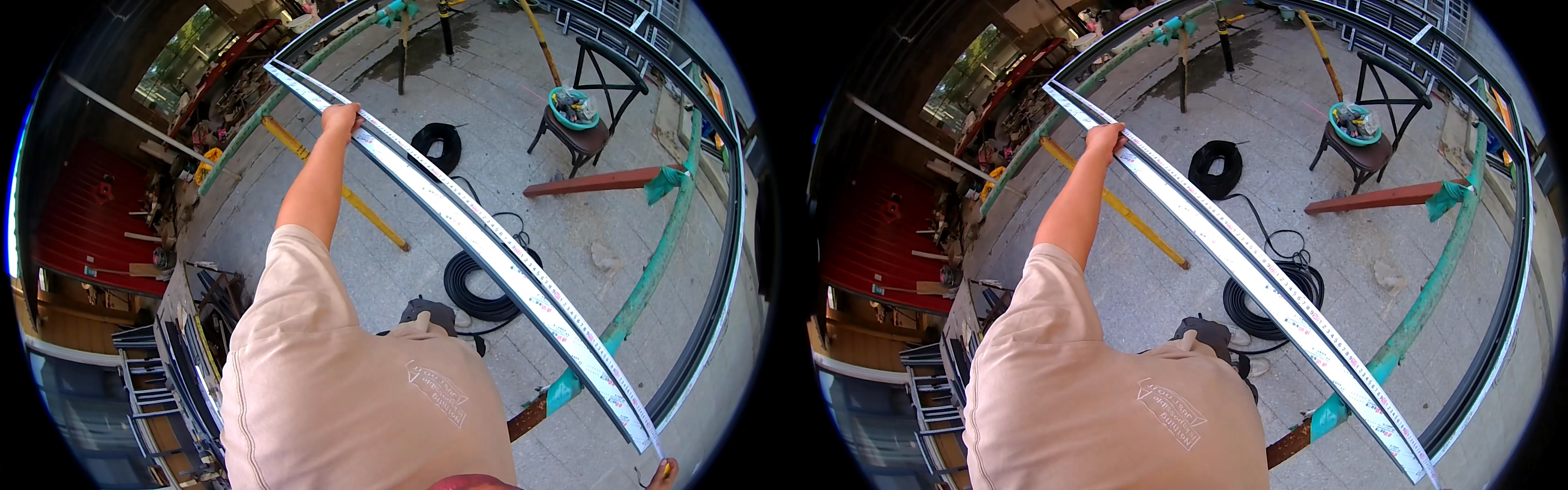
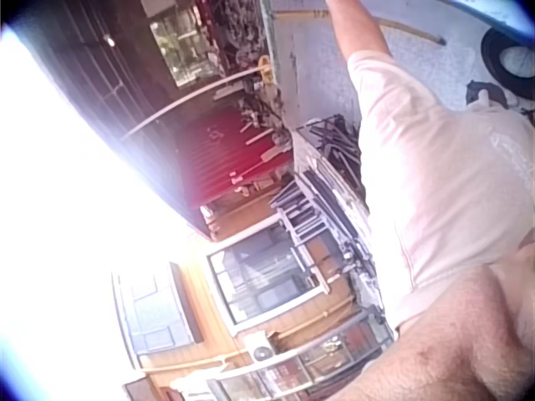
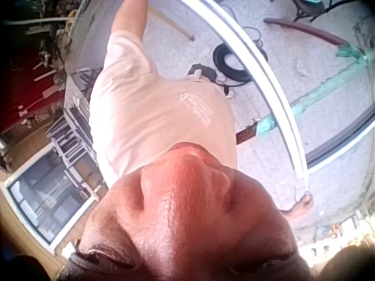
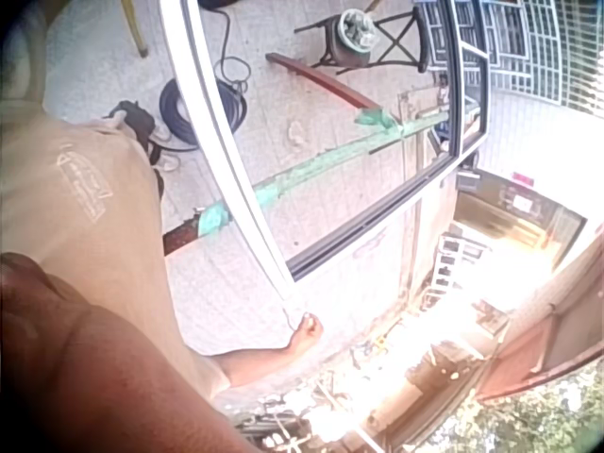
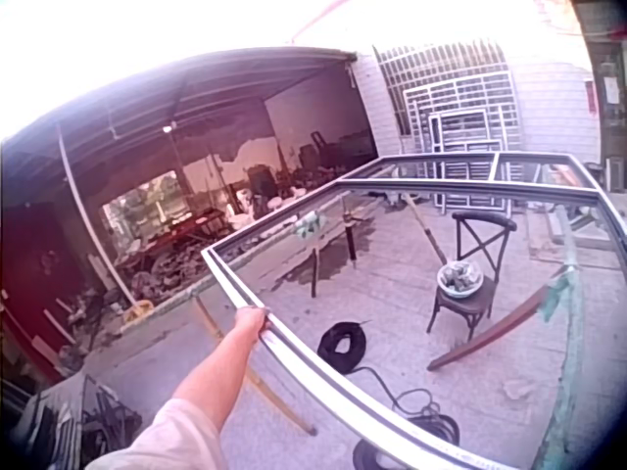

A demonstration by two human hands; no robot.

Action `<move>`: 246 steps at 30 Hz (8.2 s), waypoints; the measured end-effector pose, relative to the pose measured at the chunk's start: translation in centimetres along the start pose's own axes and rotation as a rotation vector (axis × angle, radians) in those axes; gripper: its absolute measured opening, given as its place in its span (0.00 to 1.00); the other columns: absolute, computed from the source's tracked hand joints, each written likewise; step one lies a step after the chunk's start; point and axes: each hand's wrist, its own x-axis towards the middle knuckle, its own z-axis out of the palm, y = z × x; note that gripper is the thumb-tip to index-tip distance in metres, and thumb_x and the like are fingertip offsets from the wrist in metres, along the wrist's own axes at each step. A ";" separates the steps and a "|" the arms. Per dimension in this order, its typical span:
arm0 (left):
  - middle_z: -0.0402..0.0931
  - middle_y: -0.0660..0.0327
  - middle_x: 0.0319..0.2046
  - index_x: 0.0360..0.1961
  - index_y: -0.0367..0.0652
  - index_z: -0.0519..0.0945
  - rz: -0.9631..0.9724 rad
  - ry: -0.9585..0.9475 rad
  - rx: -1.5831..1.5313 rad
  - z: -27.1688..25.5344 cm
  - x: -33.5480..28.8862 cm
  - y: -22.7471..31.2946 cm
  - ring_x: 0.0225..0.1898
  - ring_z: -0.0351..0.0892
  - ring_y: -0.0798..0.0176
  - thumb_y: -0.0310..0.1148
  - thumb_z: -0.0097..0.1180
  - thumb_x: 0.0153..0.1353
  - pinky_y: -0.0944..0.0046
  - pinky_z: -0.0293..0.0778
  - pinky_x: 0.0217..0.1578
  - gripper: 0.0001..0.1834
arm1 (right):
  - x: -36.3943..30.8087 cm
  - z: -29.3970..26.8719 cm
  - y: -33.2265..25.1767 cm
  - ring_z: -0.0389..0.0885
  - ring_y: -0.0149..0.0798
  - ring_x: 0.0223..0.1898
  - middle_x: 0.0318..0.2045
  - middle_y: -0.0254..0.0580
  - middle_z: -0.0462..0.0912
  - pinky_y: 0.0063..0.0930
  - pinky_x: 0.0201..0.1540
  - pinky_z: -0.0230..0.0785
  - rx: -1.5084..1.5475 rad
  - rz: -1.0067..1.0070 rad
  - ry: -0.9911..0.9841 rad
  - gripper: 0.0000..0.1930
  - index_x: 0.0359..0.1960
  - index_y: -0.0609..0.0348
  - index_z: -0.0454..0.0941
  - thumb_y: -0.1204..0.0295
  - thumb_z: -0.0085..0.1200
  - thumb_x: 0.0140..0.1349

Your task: The person measures the sides of a large metal frame using a measuring tape while it sits on sawhorses, then records the dimensions with a pen in a notebook on a nearby table.

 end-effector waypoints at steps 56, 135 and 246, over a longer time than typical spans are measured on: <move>0.74 0.75 0.27 0.37 0.57 0.83 -0.009 -0.292 0.205 0.4 14.1 0.2 0.27 0.72 0.73 0.47 0.61 0.73 0.71 0.67 0.26 0.09 | 1.3 6.0 2.4 0.83 0.47 0.49 0.44 0.42 0.86 0.39 0.54 0.75 0.188 -0.174 0.401 0.15 0.43 0.53 0.88 0.56 0.71 0.64; 0.70 0.73 0.23 0.43 0.48 0.85 0.061 -0.274 0.249 2.2 13.4 -0.4 0.23 0.69 0.74 0.43 0.60 0.74 0.69 0.66 0.22 0.11 | 1.6 6.0 3.1 0.83 0.49 0.46 0.38 0.46 0.85 0.41 0.52 0.76 0.169 -0.257 0.423 0.12 0.40 0.54 0.88 0.61 0.71 0.62; 0.70 0.74 0.23 0.49 0.49 0.88 0.123 -0.218 0.332 1.6 14.1 0.5 0.21 0.63 0.75 0.46 0.60 0.72 0.66 0.59 0.23 0.15 | 1.5 5.0 1.7 0.83 0.44 0.43 0.36 0.43 0.85 0.37 0.51 0.75 0.196 -0.256 0.444 0.11 0.38 0.56 0.87 0.64 0.73 0.61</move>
